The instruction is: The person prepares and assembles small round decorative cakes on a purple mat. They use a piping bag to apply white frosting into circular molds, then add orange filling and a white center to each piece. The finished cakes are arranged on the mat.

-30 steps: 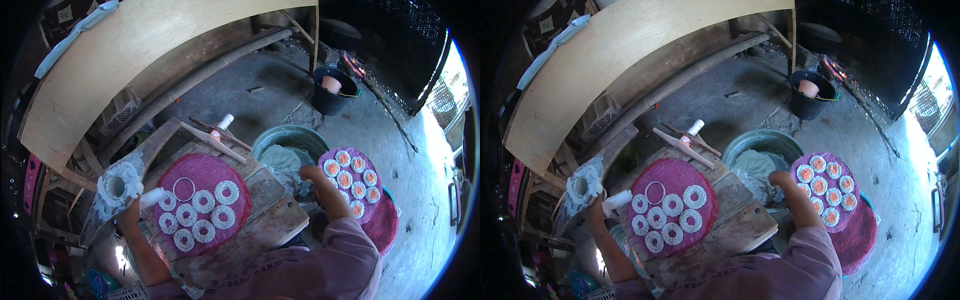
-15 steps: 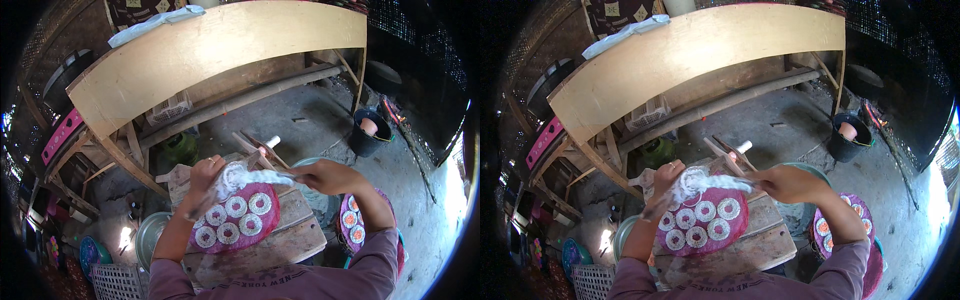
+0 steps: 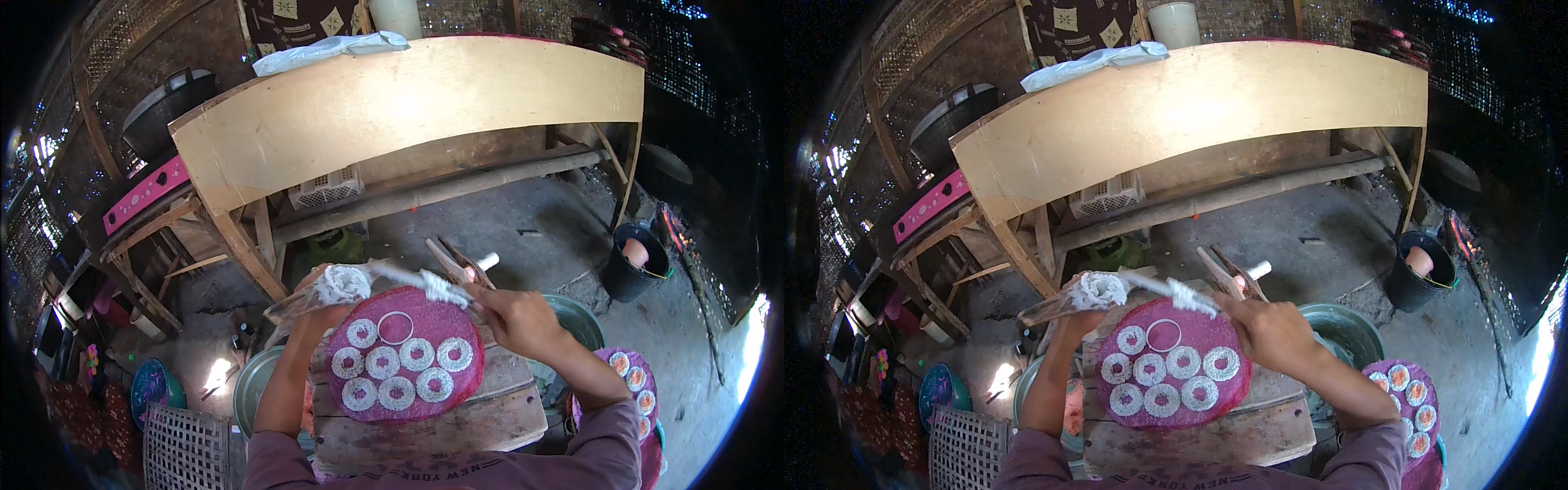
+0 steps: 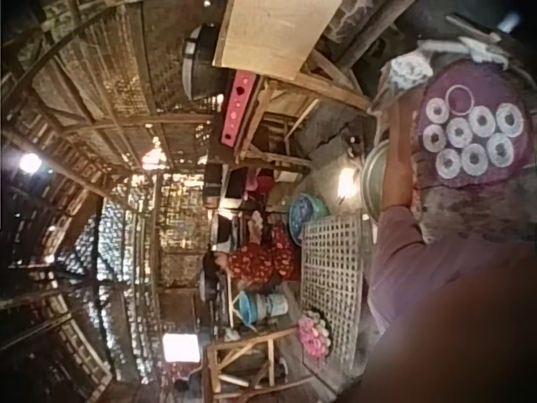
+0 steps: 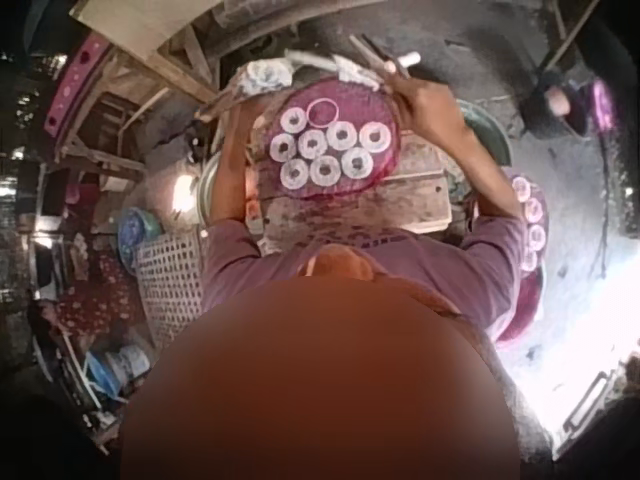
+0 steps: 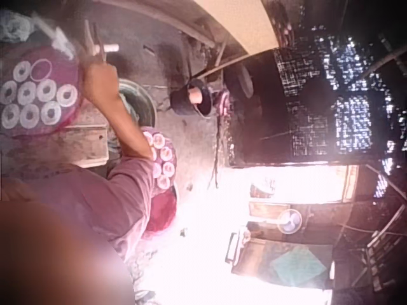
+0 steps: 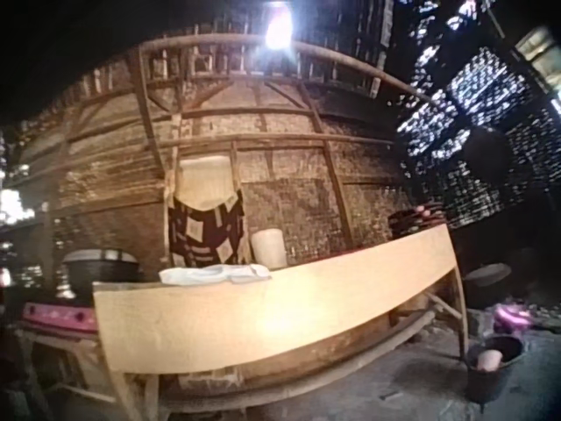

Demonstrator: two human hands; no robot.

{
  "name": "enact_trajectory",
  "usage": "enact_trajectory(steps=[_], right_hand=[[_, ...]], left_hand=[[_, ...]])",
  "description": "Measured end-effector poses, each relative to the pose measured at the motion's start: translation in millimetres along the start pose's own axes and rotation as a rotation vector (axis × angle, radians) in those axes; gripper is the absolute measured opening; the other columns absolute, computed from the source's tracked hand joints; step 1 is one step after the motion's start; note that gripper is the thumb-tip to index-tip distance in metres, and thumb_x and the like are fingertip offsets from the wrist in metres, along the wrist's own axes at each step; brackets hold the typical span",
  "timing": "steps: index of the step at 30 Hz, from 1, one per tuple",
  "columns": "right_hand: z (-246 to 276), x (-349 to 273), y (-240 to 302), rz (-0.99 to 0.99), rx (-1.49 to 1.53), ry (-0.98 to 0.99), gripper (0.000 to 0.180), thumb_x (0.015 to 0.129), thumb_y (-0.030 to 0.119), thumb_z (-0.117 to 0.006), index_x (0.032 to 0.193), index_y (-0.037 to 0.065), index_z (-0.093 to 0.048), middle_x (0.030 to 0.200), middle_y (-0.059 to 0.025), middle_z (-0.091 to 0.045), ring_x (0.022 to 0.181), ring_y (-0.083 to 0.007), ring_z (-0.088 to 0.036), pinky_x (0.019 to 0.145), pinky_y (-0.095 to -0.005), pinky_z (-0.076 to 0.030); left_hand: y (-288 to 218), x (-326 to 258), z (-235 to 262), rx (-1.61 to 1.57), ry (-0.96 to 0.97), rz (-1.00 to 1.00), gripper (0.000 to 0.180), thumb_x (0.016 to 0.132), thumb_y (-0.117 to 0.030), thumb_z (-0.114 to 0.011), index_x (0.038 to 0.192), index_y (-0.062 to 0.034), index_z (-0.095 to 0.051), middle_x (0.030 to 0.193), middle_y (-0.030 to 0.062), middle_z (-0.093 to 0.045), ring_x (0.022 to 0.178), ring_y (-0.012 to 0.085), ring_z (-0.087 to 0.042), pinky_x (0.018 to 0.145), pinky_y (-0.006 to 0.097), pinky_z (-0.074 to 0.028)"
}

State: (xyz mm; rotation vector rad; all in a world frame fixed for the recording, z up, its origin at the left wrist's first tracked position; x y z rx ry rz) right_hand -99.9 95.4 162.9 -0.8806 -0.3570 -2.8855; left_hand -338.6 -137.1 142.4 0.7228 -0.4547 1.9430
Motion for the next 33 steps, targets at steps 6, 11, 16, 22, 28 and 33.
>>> enact_trajectory(steps=[6, 11, 16, 22, 28, 33], right_hand=[[-98, -4, 10, -0.417, 0.626, 0.170, 0.037, 0.095, 0.018, -0.054, 0.131, 0.010, -0.054, 0.090, -0.0242, -0.066, 0.062, -0.0234, -0.065, 0.061, -0.0374, -0.050], [-109, -1, 22, -0.409, 1.125, 0.152, 0.040, 0.096, 0.016, -0.052, 0.136, 0.010, -0.050, 0.111, -0.0211, -0.063, 0.095, -0.0188, -0.063, 0.078, -0.0309, -0.050], [-115, 59, 21, -0.157, 0.309, -0.339, 0.059, 0.090, 0.003, -0.051, 0.146, 0.016, -0.035, 0.093, -0.0160, -0.053, 0.078, -0.0262, -0.056, 0.067, -0.0353, -0.047], [-124, 14, 62, -0.246, 0.279, -0.042, 0.063, 0.087, 0.003, -0.052, 0.146, 0.018, -0.034, 0.089, -0.0202, -0.055, 0.069, -0.0349, -0.059, 0.058, -0.0461, -0.049], [-106, 15, 5, -0.408, 0.563, -0.053, 0.039, 0.095, 0.014, -0.048, 0.134, 0.014, -0.049, 0.069, -0.0231, -0.061, 0.060, -0.0371, -0.063, 0.055, -0.0464, -0.048], [-116, 5, 23, -0.295, 0.661, 0.028, 0.036, 0.096, 0.015, -0.049, 0.131, 0.010, -0.052, 0.075, -0.0212, -0.063, 0.062, -0.0322, -0.063, 0.060, -0.0402, -0.049]], left_hand=[[7, 7, -16, -0.021, -0.123, 0.137, 0.030, 0.073, -0.027, -0.074, 0.097, -0.0107, -0.066, 0.091, 0.0077, -0.067, 0.086, 0.0267, -0.063, 0.077, 0.040, -0.049], [21, 16, -25, 0.071, -0.103, 0.224, 0.023, 0.079, -0.028, -0.063, 0.093, -0.0102, -0.068, 0.088, 0.0109, -0.065, 0.086, 0.0311, -0.061, 0.077, 0.041, -0.049], [-32, 18, -38, -0.073, -0.253, 0.264, 0.023, 0.079, -0.030, -0.064, 0.092, -0.0106, -0.066, 0.093, 0.0106, -0.065, 0.090, 0.0302, -0.061, 0.079, 0.041, -0.048], [0, 34, -33, 0.040, -0.068, 0.354, 0.017, 0.077, -0.024, -0.067, 0.089, -0.0116, -0.067, 0.090, 0.0091, -0.066, 0.086, 0.0293, -0.062, 0.076, 0.040, -0.049], [33, 15, -36, -0.052, -0.478, 0.053, 0.041, 0.066, -0.030, -0.074, 0.096, -0.0063, -0.060, 0.089, 0.0107, -0.064, 0.081, 0.0315, -0.062, 0.070, 0.042, -0.050], [29, 19, -33, 0.061, -0.384, 0.203, 0.043, 0.061, -0.033, -0.075, 0.090, -0.0065, -0.055, 0.086, 0.0129, -0.060, 0.080, 0.0345, -0.062, 0.066, 0.042, -0.050]])
Point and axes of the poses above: each hand's wrist, its own x-axis towards the middle knuckle, its own z-axis out of the back of the hand, y = z × x, the point moved 1 cm from there along x, towards the middle knuckle
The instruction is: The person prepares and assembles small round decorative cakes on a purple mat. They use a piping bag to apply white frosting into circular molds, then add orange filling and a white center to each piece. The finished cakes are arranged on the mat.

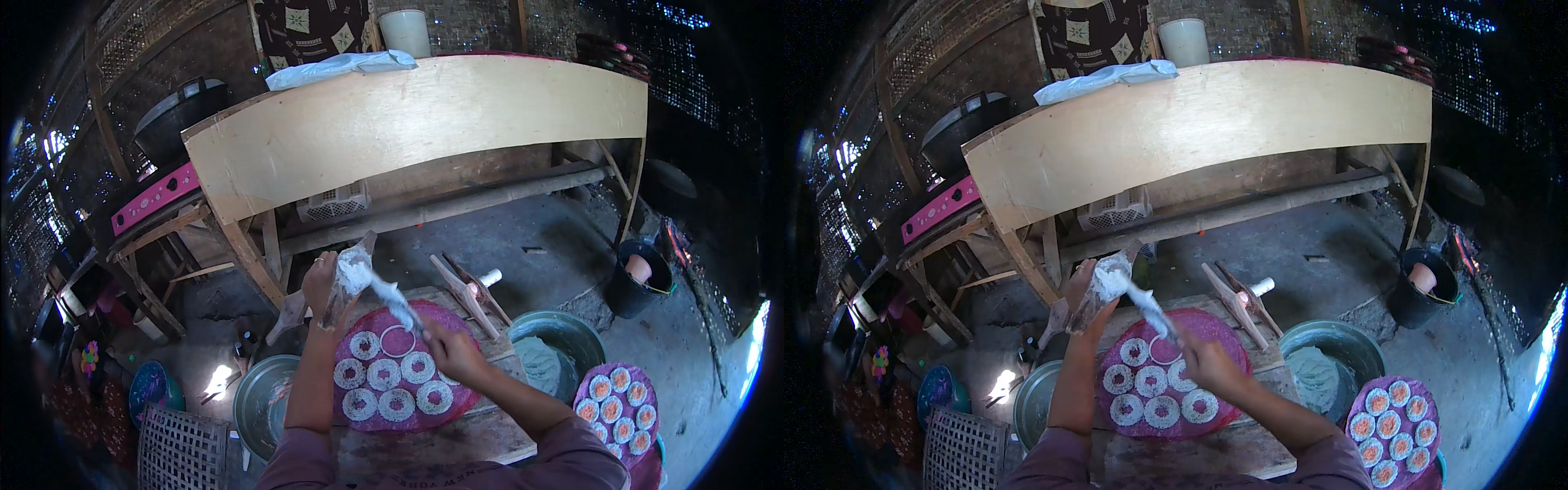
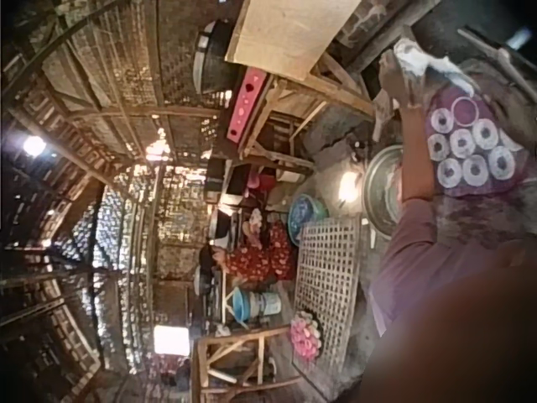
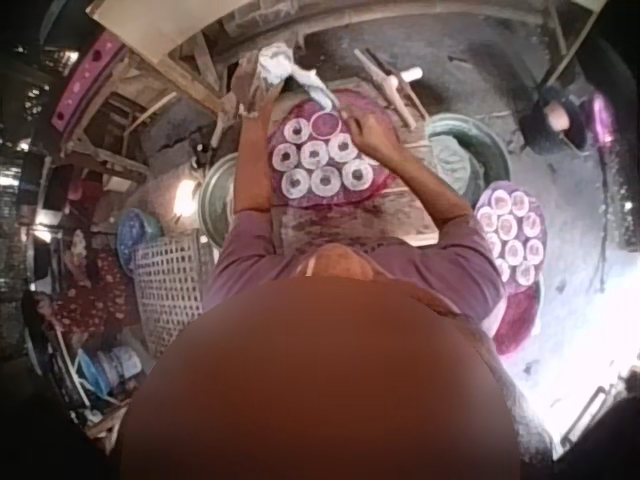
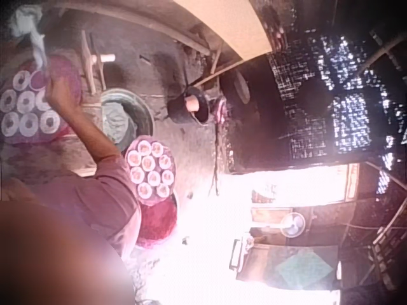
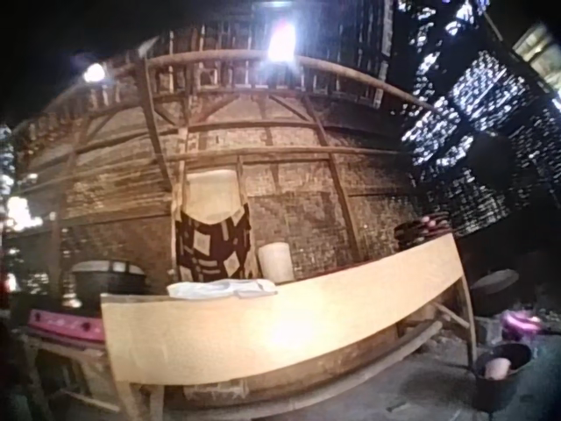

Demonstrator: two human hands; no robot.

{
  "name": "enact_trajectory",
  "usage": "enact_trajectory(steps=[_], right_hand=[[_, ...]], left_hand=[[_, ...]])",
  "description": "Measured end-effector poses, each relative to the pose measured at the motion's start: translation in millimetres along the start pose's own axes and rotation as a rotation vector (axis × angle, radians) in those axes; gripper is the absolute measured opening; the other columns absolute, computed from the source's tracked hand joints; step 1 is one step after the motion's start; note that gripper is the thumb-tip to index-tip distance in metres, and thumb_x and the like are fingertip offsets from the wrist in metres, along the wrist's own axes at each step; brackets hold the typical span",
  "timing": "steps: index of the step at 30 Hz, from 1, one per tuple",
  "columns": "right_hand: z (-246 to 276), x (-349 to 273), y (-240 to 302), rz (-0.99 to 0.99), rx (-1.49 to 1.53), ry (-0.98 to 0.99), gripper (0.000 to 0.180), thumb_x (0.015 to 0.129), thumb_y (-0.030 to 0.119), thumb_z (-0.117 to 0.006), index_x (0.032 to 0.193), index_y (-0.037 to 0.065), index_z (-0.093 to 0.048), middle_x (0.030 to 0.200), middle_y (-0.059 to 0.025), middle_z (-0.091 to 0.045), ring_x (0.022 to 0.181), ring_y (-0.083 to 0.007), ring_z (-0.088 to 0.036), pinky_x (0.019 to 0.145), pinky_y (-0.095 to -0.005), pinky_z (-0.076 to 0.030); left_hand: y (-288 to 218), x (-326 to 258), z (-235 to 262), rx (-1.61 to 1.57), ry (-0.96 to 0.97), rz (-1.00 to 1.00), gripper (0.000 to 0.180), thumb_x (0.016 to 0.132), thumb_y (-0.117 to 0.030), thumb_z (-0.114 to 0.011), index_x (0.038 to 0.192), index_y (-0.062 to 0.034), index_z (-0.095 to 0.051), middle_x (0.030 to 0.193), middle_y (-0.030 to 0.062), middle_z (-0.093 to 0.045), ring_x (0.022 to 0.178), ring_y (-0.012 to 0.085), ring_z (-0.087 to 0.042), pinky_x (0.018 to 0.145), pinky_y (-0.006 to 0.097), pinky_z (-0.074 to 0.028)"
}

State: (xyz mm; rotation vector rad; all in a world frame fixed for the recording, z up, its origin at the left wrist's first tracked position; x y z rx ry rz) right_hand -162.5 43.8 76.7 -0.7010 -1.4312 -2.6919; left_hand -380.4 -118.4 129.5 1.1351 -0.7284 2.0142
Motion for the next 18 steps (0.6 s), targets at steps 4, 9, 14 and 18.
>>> enact_trajectory(steps=[4, 9, 14, 18], right_hand=[[7, -10, 6, -0.009, 0.094, 0.097, 0.033, 0.095, 0.015, -0.050, 0.127, 0.006, -0.054, 0.074, -0.0224, -0.063, 0.065, -0.0331, -0.065, 0.061, -0.0426, -0.049], [13, 22, 0, 0.096, 0.022, -0.209, 0.036, 0.095, 0.019, -0.049, 0.129, 0.006, -0.052, 0.076, -0.0255, -0.063, 0.070, -0.0378, -0.066, 0.064, -0.0441, -0.050], [-11, -9, 16, -0.065, 0.157, 0.098, 0.037, 0.097, 0.020, -0.048, 0.133, 0.011, -0.051, 0.076, -0.0195, -0.063, 0.064, -0.0284, -0.064, 0.060, -0.0404, -0.049], [34, -12, 24, -0.226, 0.431, 0.352, 0.039, 0.098, 0.022, -0.048, 0.135, 0.012, -0.050, 0.073, -0.0085, -0.059, 0.060, -0.0154, -0.053, 0.054, -0.0337, -0.045]], left_hand=[[4, 9, 8, 0.045, 0.114, 0.077, 0.043, 0.062, -0.034, -0.073, 0.091, -0.0075, -0.055, 0.085, 0.0113, -0.060, 0.079, 0.0326, -0.062, 0.065, 0.040, -0.050], [-6, -1, -5, 0.046, 0.056, -0.057, 0.035, 0.070, -0.033, -0.069, 0.089, -0.0079, -0.054, 0.081, 0.0099, -0.057, 0.078, 0.0306, -0.063, 0.064, 0.040, -0.050], [16, -6, -16, 0.003, 0.115, -0.074, 0.043, 0.065, -0.038, -0.072, 0.089, -0.0068, -0.055, 0.082, 0.0130, -0.058, 0.079, 0.0354, -0.062, 0.066, 0.044, -0.049], [37, 2, -4, -0.039, 0.072, -0.117, 0.038, 0.069, -0.038, -0.069, 0.086, -0.0072, -0.054, 0.080, 0.0101, -0.056, 0.074, 0.0324, -0.060, 0.061, 0.042, -0.047]])
Point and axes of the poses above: each hand's wrist, its own x-axis towards the middle knuckle, its own z-axis out of the back of the hand, y = z × x, the point moved 1 cm from there along x, towards the middle knuckle
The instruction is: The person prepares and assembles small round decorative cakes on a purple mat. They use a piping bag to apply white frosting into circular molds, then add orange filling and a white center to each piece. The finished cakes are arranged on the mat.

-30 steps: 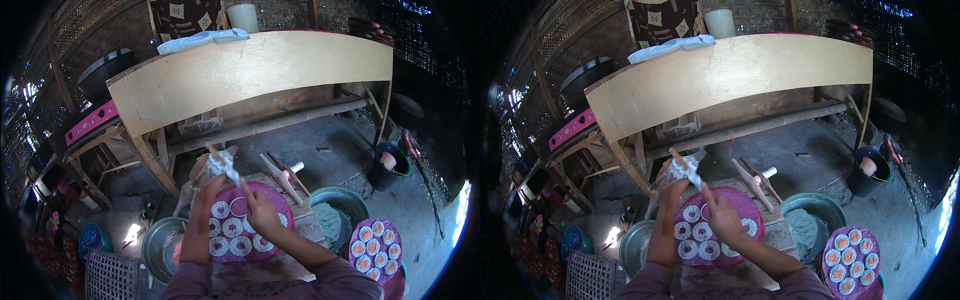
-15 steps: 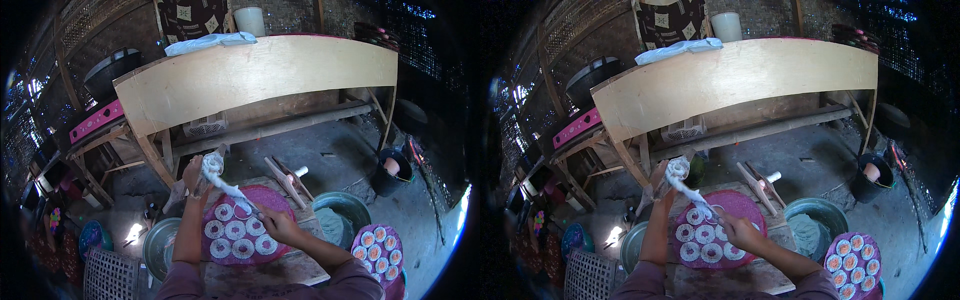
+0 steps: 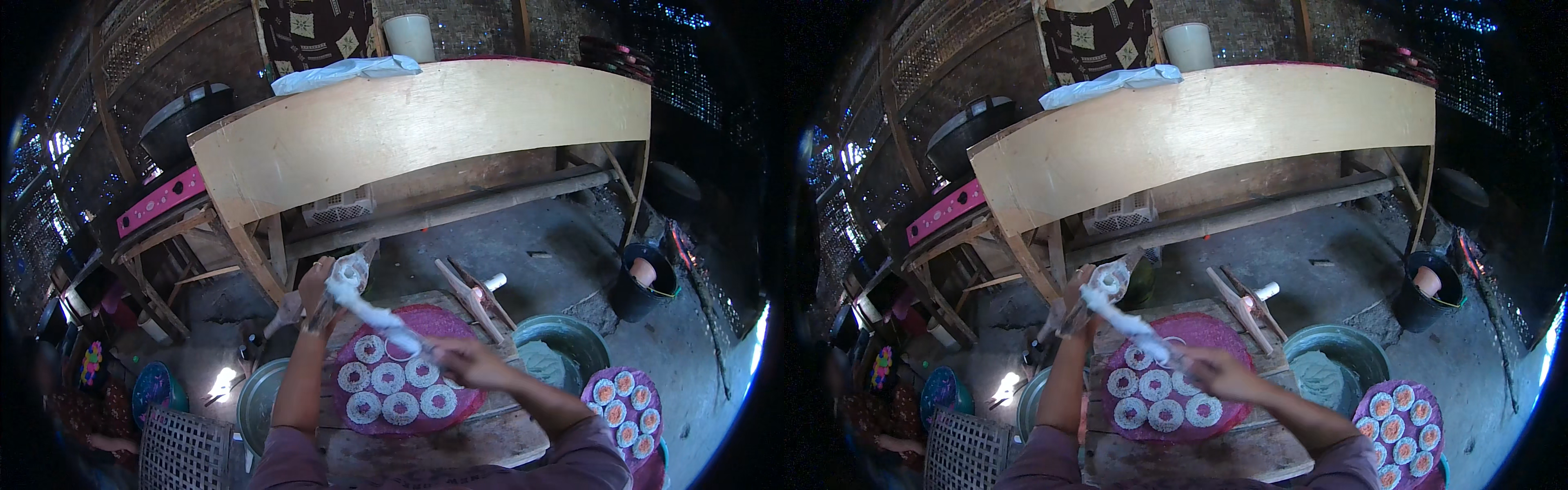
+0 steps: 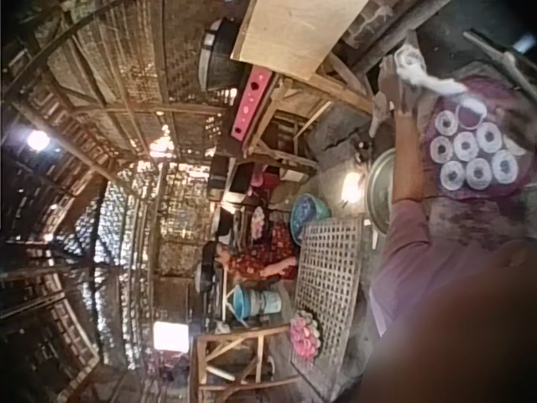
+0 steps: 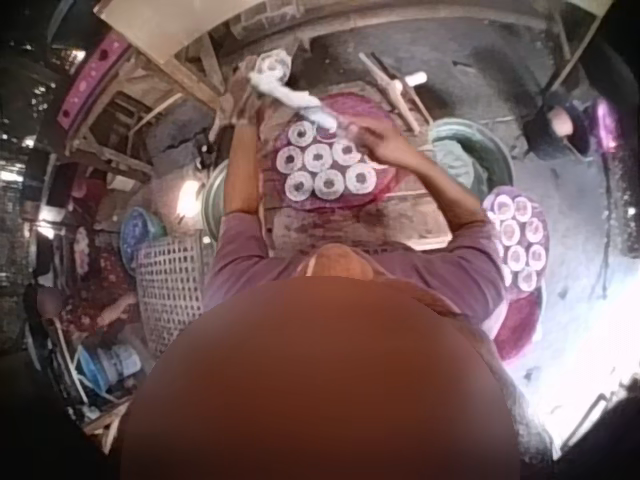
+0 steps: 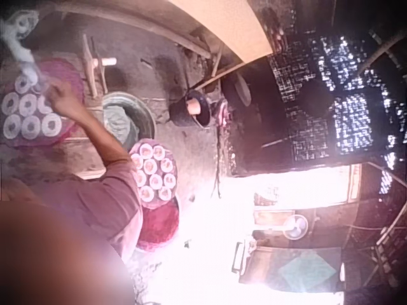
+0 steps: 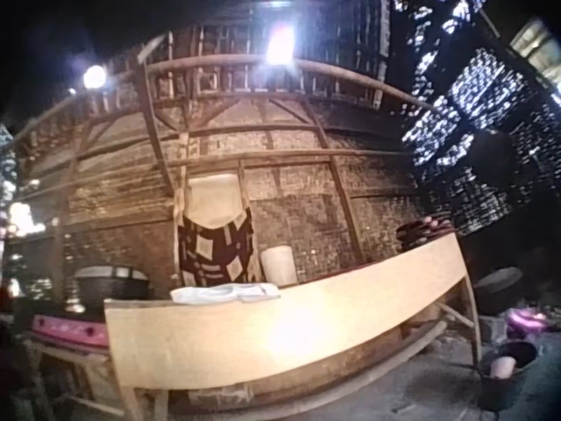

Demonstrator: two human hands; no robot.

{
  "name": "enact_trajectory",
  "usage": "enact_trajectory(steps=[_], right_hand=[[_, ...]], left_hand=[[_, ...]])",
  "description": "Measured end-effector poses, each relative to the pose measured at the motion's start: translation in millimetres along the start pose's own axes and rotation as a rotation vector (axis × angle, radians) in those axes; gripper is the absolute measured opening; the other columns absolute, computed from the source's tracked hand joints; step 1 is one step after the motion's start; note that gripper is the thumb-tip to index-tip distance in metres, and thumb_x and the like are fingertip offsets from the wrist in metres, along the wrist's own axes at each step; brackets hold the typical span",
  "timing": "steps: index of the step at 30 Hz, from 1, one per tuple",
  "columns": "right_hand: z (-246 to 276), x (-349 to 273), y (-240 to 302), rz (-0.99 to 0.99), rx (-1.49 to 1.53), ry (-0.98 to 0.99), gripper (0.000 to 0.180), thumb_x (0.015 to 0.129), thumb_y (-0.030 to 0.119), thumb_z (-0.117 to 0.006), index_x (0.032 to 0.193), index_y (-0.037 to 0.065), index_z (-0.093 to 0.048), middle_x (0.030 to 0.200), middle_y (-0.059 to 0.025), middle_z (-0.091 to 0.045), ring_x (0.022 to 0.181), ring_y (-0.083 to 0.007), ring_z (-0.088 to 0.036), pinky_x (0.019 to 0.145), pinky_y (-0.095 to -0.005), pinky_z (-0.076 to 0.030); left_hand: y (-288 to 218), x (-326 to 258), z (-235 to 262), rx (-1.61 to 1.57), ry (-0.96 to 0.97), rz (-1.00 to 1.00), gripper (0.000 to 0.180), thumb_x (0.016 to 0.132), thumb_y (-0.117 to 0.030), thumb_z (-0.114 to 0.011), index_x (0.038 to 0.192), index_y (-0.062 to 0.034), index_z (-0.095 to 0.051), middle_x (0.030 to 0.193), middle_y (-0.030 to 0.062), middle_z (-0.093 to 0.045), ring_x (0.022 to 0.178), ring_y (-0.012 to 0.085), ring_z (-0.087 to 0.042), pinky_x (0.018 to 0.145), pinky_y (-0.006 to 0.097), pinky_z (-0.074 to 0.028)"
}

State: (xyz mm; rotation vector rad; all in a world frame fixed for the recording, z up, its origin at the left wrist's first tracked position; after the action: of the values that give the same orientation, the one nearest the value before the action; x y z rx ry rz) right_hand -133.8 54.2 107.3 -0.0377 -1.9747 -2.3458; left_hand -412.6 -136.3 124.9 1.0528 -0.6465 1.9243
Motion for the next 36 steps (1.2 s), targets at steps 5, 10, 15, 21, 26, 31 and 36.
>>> enact_trajectory(steps=[5, 10, 15, 21, 26, 31, 36], right_hand=[[58, 22, 42, 0.039, -0.346, 0.084, 0.042, 0.095, 0.019, -0.050, 0.137, 0.015, -0.049, 0.075, -0.0078, -0.061, 0.055, -0.0129, -0.051, 0.051, -0.0305, -0.044], [36, 26, 74, 0.444, -1.394, -0.070, 0.054, 0.080, 0.008, -0.052, 0.134, 0.004, -0.048, 0.082, -0.0141, -0.068, 0.066, -0.0280, -0.067, 0.056, -0.0385, -0.054], [9, 19, 92, 0.597, -1.593, 0.092, 0.054, 0.079, 0.007, -0.053, 0.128, -0.011, -0.047, 0.071, -0.0153, -0.064, 0.062, -0.0239, -0.066, 0.051, -0.0342, -0.053], [45, -18, 118, 0.453, -1.640, 0.048, 0.053, 0.083, 0.010, -0.055, 0.135, 0.004, -0.047, 0.075, -0.0110, -0.064, 0.057, -0.0229, -0.063, 0.049, -0.0355, -0.051], [78, 4, 104, 0.553, -1.139, -0.047, 0.055, 0.087, 0.015, -0.054, 0.141, 0.017, -0.041, 0.085, -0.0123, -0.065, 0.061, -0.0334, -0.062, 0.055, -0.0424, -0.052], [63, 36, 82, 0.575, -1.234, 0.156, 0.063, 0.080, 0.010, -0.058, 0.139, 0.027, -0.045, 0.079, -0.0081, -0.060, 0.064, -0.0315, -0.060, 0.054, -0.0422, -0.048], [53, 47, 80, 0.738, -1.239, 0.250, 0.068, 0.076, 0.009, -0.058, 0.139, 0.029, -0.045, 0.076, -0.0068, -0.055, 0.063, -0.0297, -0.058, 0.053, -0.0415, -0.048]], left_hand=[[-21, 19, 33, 0.170, -0.042, -0.247, 0.022, 0.073, -0.027, -0.064, 0.082, -0.0098, -0.053, 0.080, 0.0056, -0.055, 0.072, 0.0232, -0.059, 0.059, 0.037, -0.046], [-63, 28, 39, 0.108, 0.199, -0.246, 0.016, 0.074, -0.021, -0.062, 0.085, -0.0106, -0.058, 0.080, 0.0052, -0.059, 0.073, 0.0241, -0.062, 0.059, 0.037, -0.048], [-56, 8, 35, -0.023, 0.415, -0.154, 0.025, 0.070, -0.027, -0.066, 0.088, -0.0094, -0.060, 0.080, 0.0083, -0.059, 0.077, 0.0304, -0.063, 0.063, 0.040, -0.050], [31, 2, 44, 0.170, 0.402, -0.214, 0.038, 0.068, -0.029, -0.073, 0.098, -0.0080, -0.062, 0.092, 0.0089, -0.065, 0.078, 0.0292, -0.064, 0.072, 0.039, -0.049], [43, 8, 77, -1.665, 0.216, 0.916, 0.016, 0.075, -0.006, -0.061, 0.089, -0.0097, -0.056, 0.080, 0.0028, -0.052, 0.067, 0.0146, -0.052, 0.060, 0.032, -0.045], [-25, 24, 77, -2.203, 0.469, 0.847, 0.015, 0.074, -0.012, -0.059, 0.076, -0.0132, -0.044, 0.069, -0.0025, -0.039, 0.058, 0.0093, -0.042, 0.056, 0.027, -0.033], [-51, 15, 88, -2.349, 0.500, 0.808, 0.017, 0.075, -0.014, -0.061, 0.074, -0.0135, -0.043, 0.070, -0.0035, -0.039, 0.059, 0.0080, -0.043, 0.058, 0.027, -0.033]])
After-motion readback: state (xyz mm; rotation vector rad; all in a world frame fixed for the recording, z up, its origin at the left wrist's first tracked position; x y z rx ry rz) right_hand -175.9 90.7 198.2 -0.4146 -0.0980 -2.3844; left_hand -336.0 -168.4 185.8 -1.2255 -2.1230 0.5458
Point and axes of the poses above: each hand's wrist, its own x-axis towards the middle knuckle, its own z-axis out of the back of the hand, y = z × x, the point moved 1 cm from there along x, towards the middle knuckle
